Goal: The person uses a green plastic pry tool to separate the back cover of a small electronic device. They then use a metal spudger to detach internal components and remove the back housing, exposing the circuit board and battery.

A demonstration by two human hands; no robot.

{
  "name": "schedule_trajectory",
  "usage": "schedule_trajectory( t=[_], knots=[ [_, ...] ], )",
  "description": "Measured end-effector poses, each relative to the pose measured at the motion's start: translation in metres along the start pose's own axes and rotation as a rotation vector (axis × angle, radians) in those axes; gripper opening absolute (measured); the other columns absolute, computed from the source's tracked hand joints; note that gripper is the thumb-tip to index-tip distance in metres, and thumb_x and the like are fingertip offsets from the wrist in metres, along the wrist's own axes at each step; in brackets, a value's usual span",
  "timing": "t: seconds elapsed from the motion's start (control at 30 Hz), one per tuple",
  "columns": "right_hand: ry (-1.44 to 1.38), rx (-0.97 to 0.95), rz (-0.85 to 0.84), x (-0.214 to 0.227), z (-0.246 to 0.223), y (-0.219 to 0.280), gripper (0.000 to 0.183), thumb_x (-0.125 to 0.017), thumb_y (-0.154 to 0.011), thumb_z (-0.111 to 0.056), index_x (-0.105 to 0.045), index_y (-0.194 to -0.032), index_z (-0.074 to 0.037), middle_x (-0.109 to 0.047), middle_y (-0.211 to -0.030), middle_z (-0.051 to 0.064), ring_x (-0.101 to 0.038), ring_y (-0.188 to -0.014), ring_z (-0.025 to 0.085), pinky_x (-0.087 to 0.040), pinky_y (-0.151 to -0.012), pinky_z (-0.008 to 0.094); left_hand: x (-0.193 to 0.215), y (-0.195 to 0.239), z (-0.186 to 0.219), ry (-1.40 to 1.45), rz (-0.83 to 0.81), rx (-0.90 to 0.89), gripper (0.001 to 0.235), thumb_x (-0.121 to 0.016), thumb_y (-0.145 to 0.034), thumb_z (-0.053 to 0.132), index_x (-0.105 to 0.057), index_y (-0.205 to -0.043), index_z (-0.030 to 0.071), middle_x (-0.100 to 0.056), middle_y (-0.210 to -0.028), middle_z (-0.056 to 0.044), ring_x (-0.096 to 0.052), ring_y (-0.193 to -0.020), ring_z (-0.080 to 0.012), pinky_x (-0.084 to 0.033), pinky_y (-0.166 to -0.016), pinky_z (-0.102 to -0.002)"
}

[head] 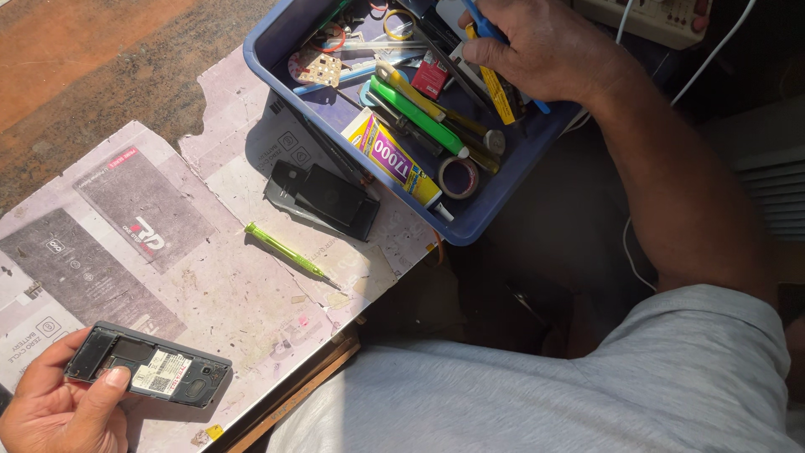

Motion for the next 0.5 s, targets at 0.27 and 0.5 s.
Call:
schedule_trajectory(
  t=[0.27,0.5],
  knots=[
    [0.219,-0.089,-0.004,-0.006,-0.002,0.006,0.036,-0.074,-0.106,-0.032,-0.067,-0.123,-0.002,-0.071,-0.100,0.016,-0.072,-0.088,0.031,-0.058,-0.077,0.044,0.000,0.000,0.000,0.023,-0.014,-0.014,0.039,-0.062,-0.096,-0.017,-0.051,-0.133,-0.019,-0.065,-0.114,-0.031,-0.071,-0.109,-0.0291,-0.060,-0.105,-0.043],
    [0.309,-0.169,-0.007,-0.004,-0.008,0.009,0.039,-0.078,-0.104,-0.036,-0.069,-0.125,-0.004,-0.072,-0.095,0.016,-0.072,-0.081,0.032,-0.059,-0.073,0.044,-0.001,0.003,0.003,0.005,0.000,0.000,0.034,-0.061,-0.098,-0.016,-0.051,-0.131,-0.017,-0.066,-0.113,-0.029,-0.072,-0.107,-0.0281,-0.061,-0.100,-0.041]
  ],
)
Point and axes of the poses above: each hand's wrist, its own y-axis away from the middle knuckle, its own x-axis out of the back of the hand, z = x × y, the point moved 6 cm from there along -y, towards the middle knuckle
